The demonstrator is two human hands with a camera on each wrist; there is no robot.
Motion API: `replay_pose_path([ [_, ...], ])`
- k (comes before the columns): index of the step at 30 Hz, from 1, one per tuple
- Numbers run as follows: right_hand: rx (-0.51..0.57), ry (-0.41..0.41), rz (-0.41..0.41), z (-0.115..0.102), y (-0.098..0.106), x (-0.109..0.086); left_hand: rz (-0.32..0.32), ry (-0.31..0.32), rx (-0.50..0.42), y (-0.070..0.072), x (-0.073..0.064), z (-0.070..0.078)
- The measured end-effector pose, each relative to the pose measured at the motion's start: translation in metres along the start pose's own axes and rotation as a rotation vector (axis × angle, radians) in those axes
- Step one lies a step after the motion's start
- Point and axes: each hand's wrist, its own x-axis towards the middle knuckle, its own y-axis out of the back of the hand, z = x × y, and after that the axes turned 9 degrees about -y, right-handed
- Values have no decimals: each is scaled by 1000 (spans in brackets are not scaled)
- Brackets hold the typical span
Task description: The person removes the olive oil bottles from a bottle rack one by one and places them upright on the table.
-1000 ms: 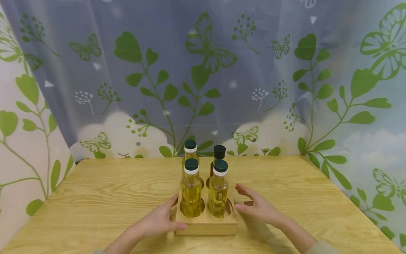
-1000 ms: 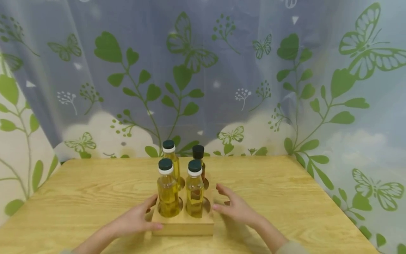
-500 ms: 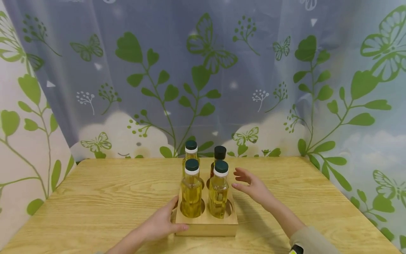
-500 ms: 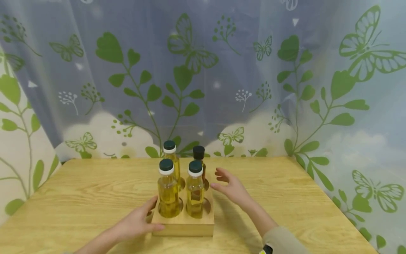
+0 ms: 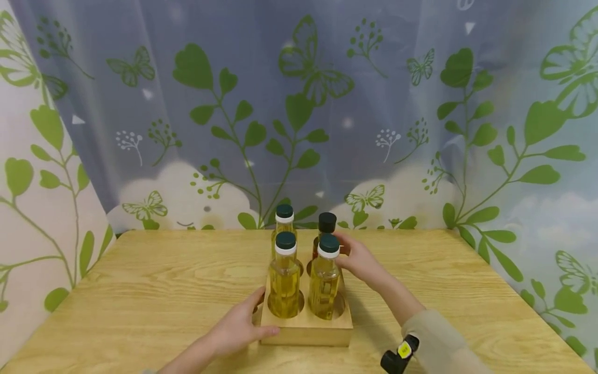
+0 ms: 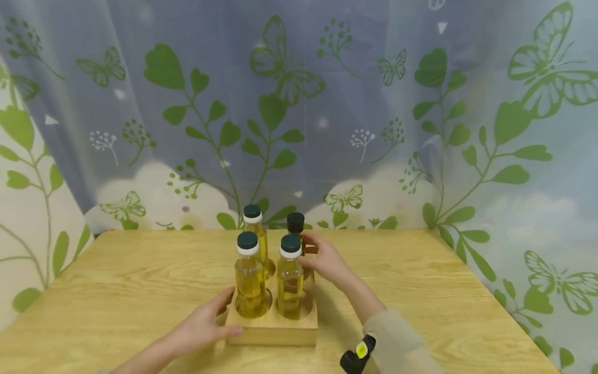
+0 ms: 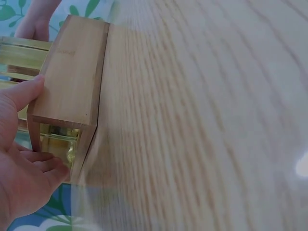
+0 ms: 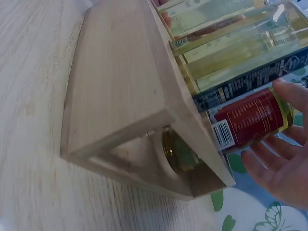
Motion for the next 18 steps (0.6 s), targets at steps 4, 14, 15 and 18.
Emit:
replay_pose_path([
  [4,0,-12,5,-3,-4,4,4,-8,-1,-1,0,-1],
  [14,19,-40,48,-6,-8,9,25,-12,-7,-4,-1,-1],
  [15,20,-41,48,-6,-8,9,29,-9,-9,-4,-1,-2],
  [18,16,-37,54,-5,-8,10,38,0,-11,-5,0,-2],
])
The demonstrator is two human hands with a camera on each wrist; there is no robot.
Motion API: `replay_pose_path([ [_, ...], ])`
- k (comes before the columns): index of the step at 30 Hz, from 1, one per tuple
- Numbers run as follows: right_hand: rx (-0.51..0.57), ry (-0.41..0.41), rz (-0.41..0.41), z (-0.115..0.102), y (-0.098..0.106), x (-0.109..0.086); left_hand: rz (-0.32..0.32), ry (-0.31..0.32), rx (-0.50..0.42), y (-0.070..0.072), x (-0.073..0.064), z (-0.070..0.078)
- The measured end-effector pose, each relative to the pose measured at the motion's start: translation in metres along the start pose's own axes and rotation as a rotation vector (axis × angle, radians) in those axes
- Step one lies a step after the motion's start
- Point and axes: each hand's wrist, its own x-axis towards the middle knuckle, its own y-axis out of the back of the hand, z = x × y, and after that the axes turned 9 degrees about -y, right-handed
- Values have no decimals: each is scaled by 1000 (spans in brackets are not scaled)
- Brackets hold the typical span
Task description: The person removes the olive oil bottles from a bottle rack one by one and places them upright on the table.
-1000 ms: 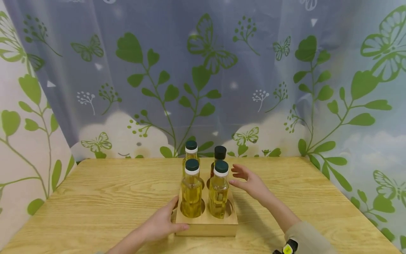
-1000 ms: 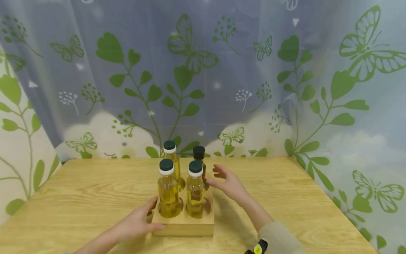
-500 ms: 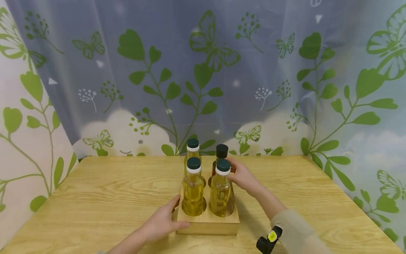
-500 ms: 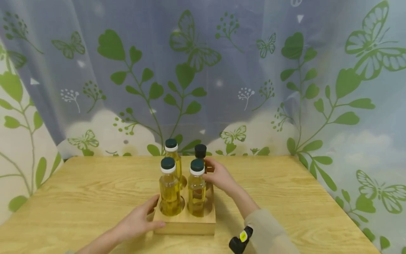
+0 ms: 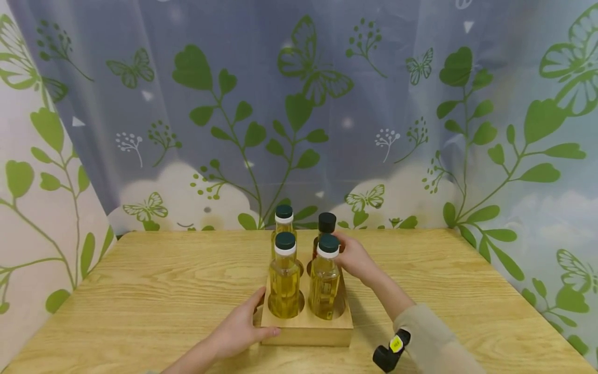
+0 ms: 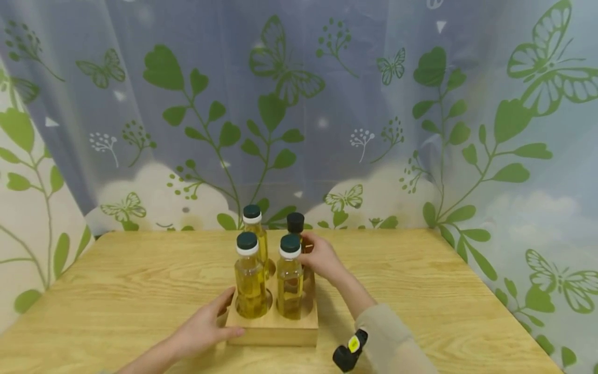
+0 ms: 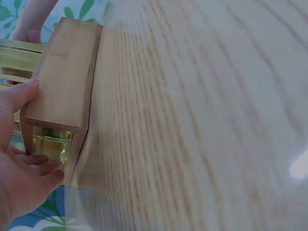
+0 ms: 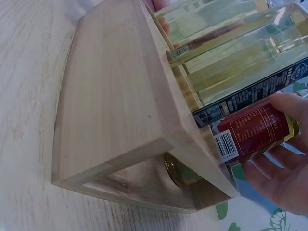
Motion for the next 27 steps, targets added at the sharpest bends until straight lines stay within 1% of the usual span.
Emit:
replay_pose_path([
  [3,-7,6,14,1,0,0,4,8,-4,0,0,0],
  [7,-29,6,54,2,1,-1,0,25,-27,0,0,0],
  [10,-65,19,94,0,6,-1,-4,35,-41,0,0,1],
  [13,-76,29,101,-4,13,-1,-8,33,-42,0,0,1],
  [19,-30,41,72,-15,31,-2,-16,41,-38,1,0,2],
  [24,-11,14,88,-25,46,-6,-20,55,-37,1,1,1],
  [27,11,18,97,-28,55,-9,-20,59,-42,0,1,0],
])
